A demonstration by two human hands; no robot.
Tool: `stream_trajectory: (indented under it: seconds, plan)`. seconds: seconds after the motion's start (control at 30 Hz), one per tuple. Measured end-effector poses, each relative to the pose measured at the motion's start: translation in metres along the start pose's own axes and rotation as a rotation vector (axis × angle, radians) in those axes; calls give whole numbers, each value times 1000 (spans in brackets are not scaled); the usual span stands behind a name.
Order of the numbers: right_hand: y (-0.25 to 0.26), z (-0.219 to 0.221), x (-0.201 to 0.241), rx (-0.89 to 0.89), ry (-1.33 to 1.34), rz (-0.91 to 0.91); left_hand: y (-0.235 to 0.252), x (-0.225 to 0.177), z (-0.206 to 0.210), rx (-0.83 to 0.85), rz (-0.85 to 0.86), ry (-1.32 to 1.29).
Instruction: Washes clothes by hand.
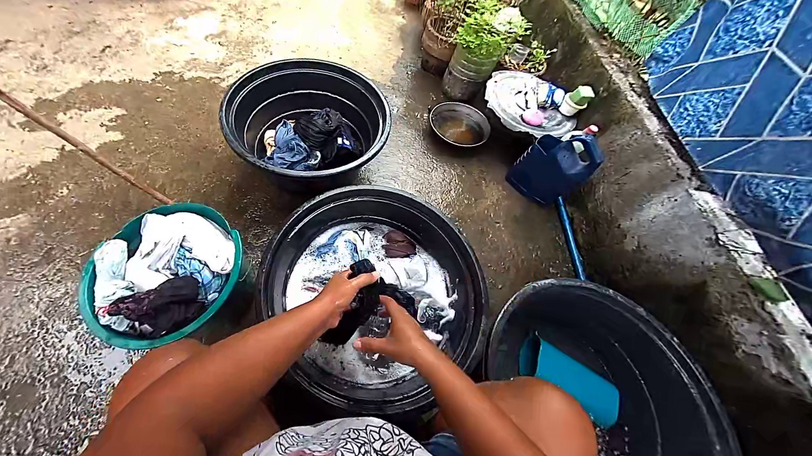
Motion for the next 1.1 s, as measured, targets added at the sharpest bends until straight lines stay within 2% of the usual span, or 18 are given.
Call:
stream_trajectory:
  seconds: [0.1, 0.2, 0.3, 0.4, 0.47, 0.5, 0.53, 0.6, 0.63, 0.7, 0.8, 0.9, 0.97, 1.1]
  plan:
    - [7, 25, -1, -122, 414, -64, -9, -16, 4, 142, 59, 47]
    - [10, 11, -7, -141, 601, 5, -16, -44, -16, 235, 150, 315]
    - [-5, -28, -13, -269, 732, 80, -22, -63, -46, 149, 183, 583]
    - [-19, -65, -16, -388, 826, 26, -32, -77, -69, -22, 229, 662]
    - [-26, -87, -15, -340, 668, -81, -38, -85, -79, -147, 359, 649]
    - [-30, -98, -13, -321, 485, -113, -40, -89, -84, -218, 440, 680]
    - [-33, -109, -9, -338, 240, -115, -38, -91, -90, -284, 505, 731]
    - [-26, -121, -5, -392, -199, 4, -28, -87, -96, -348, 589, 891]
    - [-15, -120, -6, -393, -350, 74, -19, -80, -95, -300, 590, 1005]
    - [17, -110, -13, -360, -516, 138, 10, -48, -87, -63, 503, 1171]
    - [66, -77, -26, -200, -602, 221, 48, 31, -71, 294, 176, 1364]
    - [103, -25, -43, 53, -639, 351, 75, 82, -52, 334, 8, 1400]
    - [120, 19, -76, 193, -612, 340, 86, 123, -47, 368, -87, 1386]
    - [121, 80, -123, 344, -633, 356, 83, 179, -54, 450, -242, 1437]
Point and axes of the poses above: each hand's wrist, its own y-axis towards the middle knuckle, its own z-axis out of the palm, x = y × z, the point moved 4 cm from there along y, towards the middle knuckle, and after that the axes turned 6 degrees about z, right-handed, at the moved point
